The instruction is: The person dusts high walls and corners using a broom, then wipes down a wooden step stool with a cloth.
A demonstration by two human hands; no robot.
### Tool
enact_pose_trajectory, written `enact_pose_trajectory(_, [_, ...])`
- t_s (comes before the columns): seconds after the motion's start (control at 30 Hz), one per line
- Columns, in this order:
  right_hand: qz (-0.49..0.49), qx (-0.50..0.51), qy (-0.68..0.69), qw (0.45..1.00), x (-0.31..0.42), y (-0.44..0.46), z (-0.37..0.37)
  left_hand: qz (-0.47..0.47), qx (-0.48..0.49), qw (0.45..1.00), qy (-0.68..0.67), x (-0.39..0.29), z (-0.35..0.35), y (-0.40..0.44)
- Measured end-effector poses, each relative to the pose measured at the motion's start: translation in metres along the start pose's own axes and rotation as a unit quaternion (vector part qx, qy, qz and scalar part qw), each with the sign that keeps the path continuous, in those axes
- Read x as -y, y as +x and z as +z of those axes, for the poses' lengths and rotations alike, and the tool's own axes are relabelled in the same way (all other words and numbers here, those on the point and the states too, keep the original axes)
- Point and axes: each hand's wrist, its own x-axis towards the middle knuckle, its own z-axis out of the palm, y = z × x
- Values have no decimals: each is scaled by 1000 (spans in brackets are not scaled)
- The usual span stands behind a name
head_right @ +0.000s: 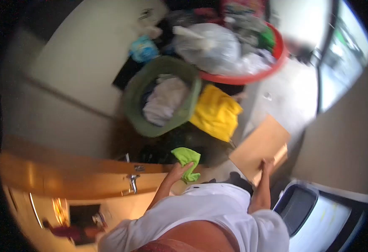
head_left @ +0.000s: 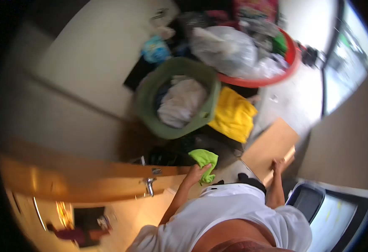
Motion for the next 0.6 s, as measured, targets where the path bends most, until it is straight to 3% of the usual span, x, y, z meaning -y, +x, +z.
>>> enact_pose_trajectory(0.03, [54,-3,6,998,-1,12,-2,-8,-11,999,31,6,-2,2])
enact_pose_trajectory(0.07, [-233,80,-263,933,-68,56,-26,-5,-28,1000,-10,16,-2,3])
enact_pose_trajectory(0.17, [47,124,-40,990,41,33,-17,-34,-103,992,66,-20,-19,-4])
enact_pose_trajectory(0.23, [8,137,-191,972,-35,58,-27,-67,-109,965,227,-14,-38,-2])
enact_pose_trajectory(0.33, [193,246,48,949,-111,89,-45,-102,-144,914,366,-14,-59,8])
enact_pose_trajectory(0.43, [184,179,-52,965,-39,70,-4,-107,-160,878,438,8,-65,19])
enact_pose_trajectory(0.5, [187,182,-58,964,-23,68,19,-182,-144,919,319,1,-66,24])
enact_pose_trajectory(0.6, [191,195,-61,960,-16,71,47,-179,-142,918,324,7,-66,26])
